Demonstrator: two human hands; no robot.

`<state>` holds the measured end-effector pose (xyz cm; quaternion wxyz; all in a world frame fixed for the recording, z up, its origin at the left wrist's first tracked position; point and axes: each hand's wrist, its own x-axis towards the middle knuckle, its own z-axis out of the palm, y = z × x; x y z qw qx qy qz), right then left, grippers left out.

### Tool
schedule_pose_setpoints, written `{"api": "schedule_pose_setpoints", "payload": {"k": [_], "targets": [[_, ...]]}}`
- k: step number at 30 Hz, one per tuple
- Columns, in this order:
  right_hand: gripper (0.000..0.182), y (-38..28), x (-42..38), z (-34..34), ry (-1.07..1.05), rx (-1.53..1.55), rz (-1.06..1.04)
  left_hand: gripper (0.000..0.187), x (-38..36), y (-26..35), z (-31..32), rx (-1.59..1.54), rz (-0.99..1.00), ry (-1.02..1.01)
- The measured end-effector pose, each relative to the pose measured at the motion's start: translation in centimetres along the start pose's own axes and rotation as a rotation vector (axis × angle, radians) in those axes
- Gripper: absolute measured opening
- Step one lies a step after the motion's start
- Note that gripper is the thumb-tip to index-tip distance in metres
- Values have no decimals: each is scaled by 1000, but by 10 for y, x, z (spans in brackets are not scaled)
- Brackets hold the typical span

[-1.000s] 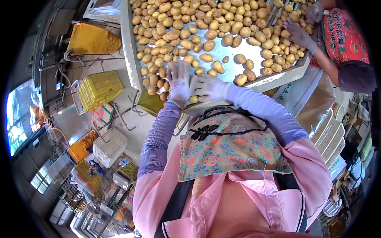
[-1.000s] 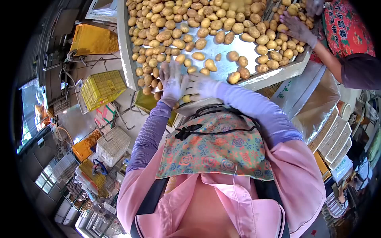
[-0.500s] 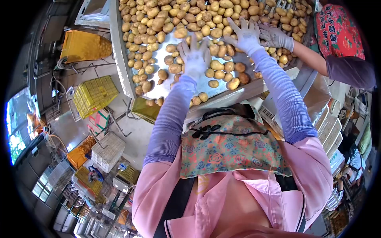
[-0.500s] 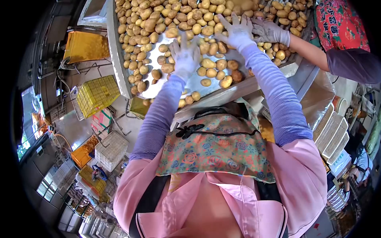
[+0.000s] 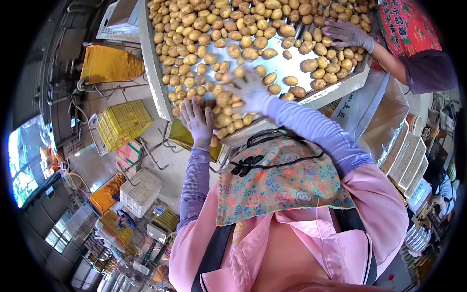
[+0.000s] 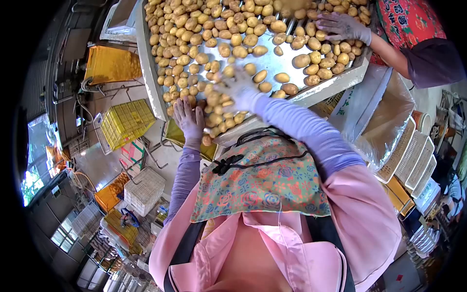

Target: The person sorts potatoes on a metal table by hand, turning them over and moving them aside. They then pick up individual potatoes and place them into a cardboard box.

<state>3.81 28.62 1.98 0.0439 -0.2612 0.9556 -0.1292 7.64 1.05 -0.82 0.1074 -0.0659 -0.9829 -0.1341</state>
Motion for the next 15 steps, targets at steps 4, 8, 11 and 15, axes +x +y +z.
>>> {"api": "schedule_pose_setpoints", "payload": {"k": [4,8,11,15], "targets": [[79,-16,-2,27,-20,75,-164,72,14,70,-10,187,268,-329],[46,80,-53,-13,181,161,-289,65,65,23,11,-16,490,-122],[49,193,-127,-50,335,-183,389,63,128,69,17,-8,166,-118],[80,258,-143,-49,-14,-385,934,71,164,139,70,267,-36,-112]]}}
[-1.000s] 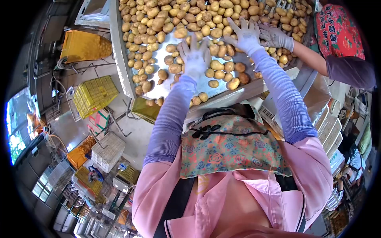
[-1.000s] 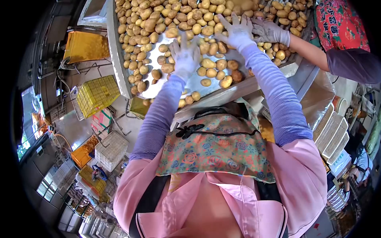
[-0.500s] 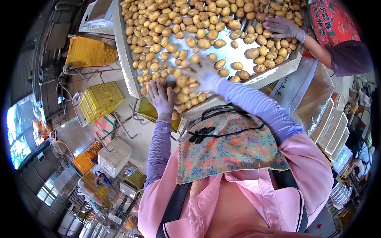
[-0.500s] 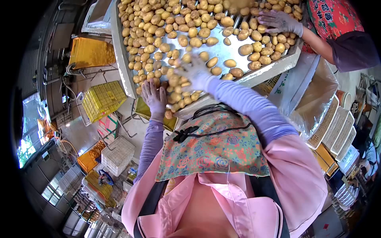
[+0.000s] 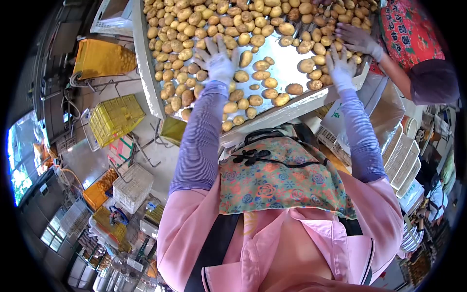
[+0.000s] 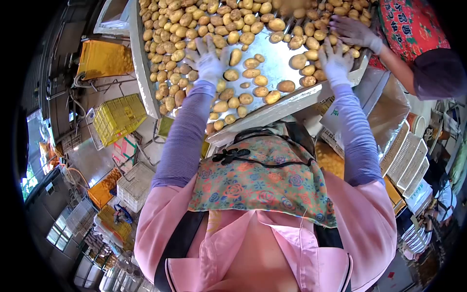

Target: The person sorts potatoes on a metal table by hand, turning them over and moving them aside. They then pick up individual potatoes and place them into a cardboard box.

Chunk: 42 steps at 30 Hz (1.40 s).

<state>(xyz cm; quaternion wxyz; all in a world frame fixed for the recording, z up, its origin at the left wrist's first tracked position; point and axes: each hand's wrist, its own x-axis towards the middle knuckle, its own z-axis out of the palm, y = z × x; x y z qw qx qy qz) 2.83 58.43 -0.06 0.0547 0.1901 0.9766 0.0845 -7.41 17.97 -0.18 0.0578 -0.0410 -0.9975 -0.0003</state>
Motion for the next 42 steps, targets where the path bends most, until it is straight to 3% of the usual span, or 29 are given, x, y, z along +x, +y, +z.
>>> {"api": "schedule_pose_setpoints", "payload": {"k": [2,4,5,6,10,14,16,18,20,22,24,26,27,29,30,31,32,33,34,36,37,39,42], "targets": [[84,-31,-5,-3,99,21,32,69,-9,32,23,-91,188,183],[83,-63,-17,-13,42,221,-195,65,-35,55,-49,-171,416,-233],[84,-85,-33,-27,19,166,-235,64,-58,51,-33,-279,514,-111],[85,-102,-49,-39,2,112,-280,62,-79,42,-14,-382,608,16],[86,-127,-91,-52,-46,155,-492,53,-140,-34,-29,-400,680,-81],[98,-155,-110,-70,-126,162,-695,59,-184,-130,-43,-225,561,-156],[97,-181,-112,-70,-192,315,-847,59,-194,-166,-51,-176,582,-124],[91,-226,-128,-38,79,426,-1072,60,-201,-195,-60,-160,465,-151],[80,-277,-156,-53,-24,283,-1204,59,-197,-219,-56,-130,411,-94],[72,-305,-168,-54,36,307,-1301,58,-184,-223,-54,-102,351,-47],[63,-312,-173,-45,90,329,-1386,60,-146,-210,-50,-266,99,38],[53,-299,-147,-28,155,635,-1612,63,-115,-171,-21,-86,-70,-49],[46,-286,-128,-28,111,749,-1642,64,-103,-146,-4,-87,-41,-68],[40,-264,-89,-91,-320,197,-1240,66,-99,-84,12,-94,8,8],[38,-237,-63,-98,-33,195,-1126,67,-96,-51,7,-95,27,104],[36,-199,-28,-90,250,198,-1003,68,-97,-29,-6,-157,93,40],[43,-163,4,-71,342,633,-814,68,-100,-10,-25,-218,160,-27],[54,-135,37,-73,257,516,-627,69,-101,14,-48,-215,169,-183],[64,-110,79,-21,505,214,-552,70,-104,28,-65,-214,180,-338],[73,-125,60,-62,150,-21,-513,67,-144,22,-32,-542,440,-23],[75,-135,52,-60,161,28,-544,64,-153,14,-16,-665,462,-86],[78,-148,31,-39,257,67,-598,63,-159,-30,-26,-565,471,-155],[72,-171,-27,-71,84,-10,-734,59,-180,-113,-41,-338,421,-219]]}}
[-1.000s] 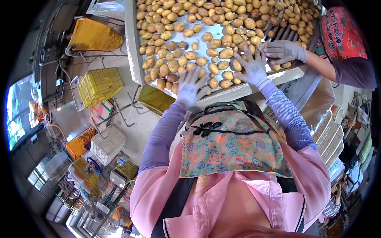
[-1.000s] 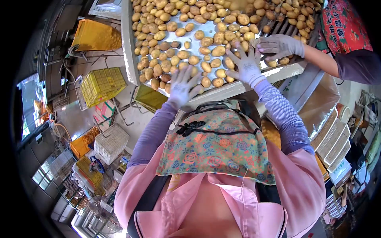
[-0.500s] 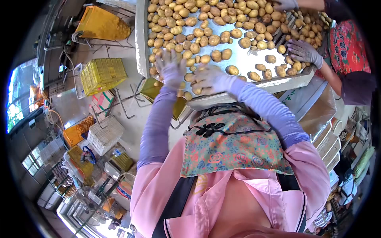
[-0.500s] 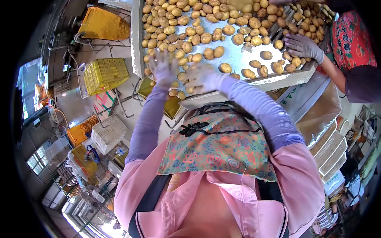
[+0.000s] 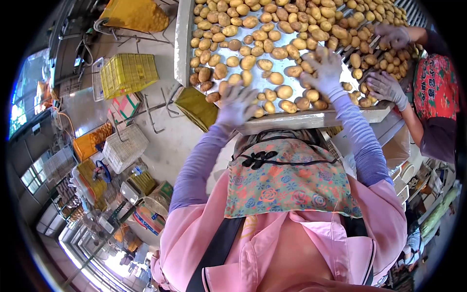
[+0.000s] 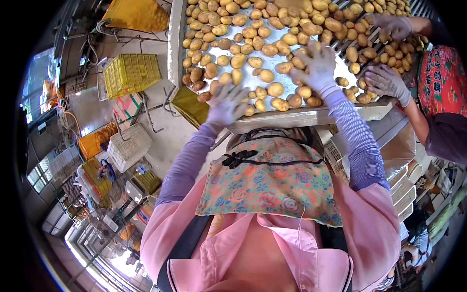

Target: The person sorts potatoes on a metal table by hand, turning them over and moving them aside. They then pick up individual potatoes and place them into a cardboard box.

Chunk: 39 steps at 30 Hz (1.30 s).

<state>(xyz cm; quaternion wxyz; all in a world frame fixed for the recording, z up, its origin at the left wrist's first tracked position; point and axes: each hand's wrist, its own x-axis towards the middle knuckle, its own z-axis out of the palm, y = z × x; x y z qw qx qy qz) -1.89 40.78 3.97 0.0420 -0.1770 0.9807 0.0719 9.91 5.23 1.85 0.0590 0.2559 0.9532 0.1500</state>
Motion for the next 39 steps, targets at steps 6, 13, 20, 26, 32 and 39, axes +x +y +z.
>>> {"api": "schedule_pose_setpoints", "payload": {"k": [6,13,20,26,32,39], "targets": [[74,-109,-10,-15,-184,403,-310,62,-47,-70,-35,314,-47,34],[39,-171,-18,2,117,560,-607,71,97,-14,-10,149,-520,100],[48,-3,-80,-11,146,401,-126,62,50,38,18,30,32,253],[108,-10,-82,-1,-156,273,33,50,-33,-36,-31,123,127,148],[93,-147,-36,0,-63,455,-290,67,-8,-97,-43,264,-195,289],[38,-103,-31,43,386,660,-734,65,66,19,3,232,-185,64]]}}
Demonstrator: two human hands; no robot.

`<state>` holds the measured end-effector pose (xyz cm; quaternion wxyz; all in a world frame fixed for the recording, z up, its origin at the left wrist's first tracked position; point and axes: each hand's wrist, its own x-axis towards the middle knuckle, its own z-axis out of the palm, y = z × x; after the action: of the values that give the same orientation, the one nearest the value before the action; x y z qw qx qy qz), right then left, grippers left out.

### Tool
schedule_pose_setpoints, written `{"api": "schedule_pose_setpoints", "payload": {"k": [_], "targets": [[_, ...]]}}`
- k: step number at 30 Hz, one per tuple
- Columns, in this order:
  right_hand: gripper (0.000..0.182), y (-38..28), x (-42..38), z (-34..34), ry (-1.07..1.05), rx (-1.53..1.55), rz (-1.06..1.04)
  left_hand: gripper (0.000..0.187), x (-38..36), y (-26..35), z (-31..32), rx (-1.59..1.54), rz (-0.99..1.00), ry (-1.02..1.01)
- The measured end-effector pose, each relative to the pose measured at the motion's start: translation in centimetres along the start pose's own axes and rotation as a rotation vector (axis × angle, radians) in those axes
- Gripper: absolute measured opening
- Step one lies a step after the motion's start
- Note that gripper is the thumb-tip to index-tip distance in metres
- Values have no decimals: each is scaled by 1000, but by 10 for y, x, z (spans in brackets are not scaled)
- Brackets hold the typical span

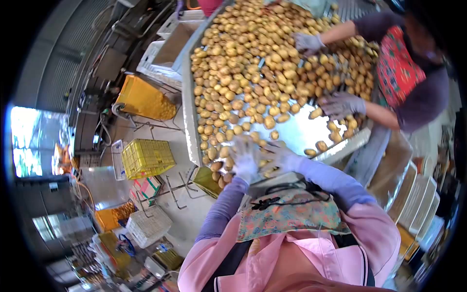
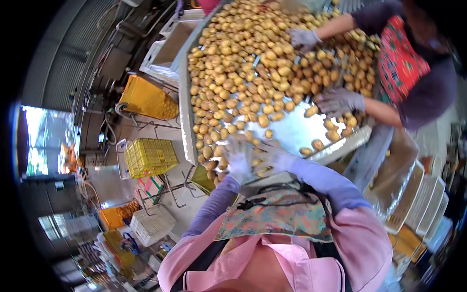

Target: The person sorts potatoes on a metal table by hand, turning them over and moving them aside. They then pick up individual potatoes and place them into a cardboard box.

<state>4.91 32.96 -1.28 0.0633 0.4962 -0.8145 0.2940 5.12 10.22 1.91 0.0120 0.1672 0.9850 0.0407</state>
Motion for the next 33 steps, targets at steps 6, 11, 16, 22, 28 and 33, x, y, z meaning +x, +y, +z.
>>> {"api": "schedule_pose_setpoints", "payload": {"k": [6,11,16,22,28,33], "targets": [[38,93,-49,-158,186,-171,470,63,55,-78,-29,-218,148,-130],[67,227,-47,-175,57,-661,861,70,134,-23,-17,-238,-335,9],[75,265,9,-134,180,-260,1064,73,152,42,-3,-281,-344,72],[74,197,-11,-108,-165,-377,856,65,70,46,17,-359,228,186],[74,83,-21,-108,-294,-580,715,52,-8,-36,6,-436,166,104],[53,-2,4,-50,-108,-343,521,61,-75,-97,0,-252,98,79]]}}
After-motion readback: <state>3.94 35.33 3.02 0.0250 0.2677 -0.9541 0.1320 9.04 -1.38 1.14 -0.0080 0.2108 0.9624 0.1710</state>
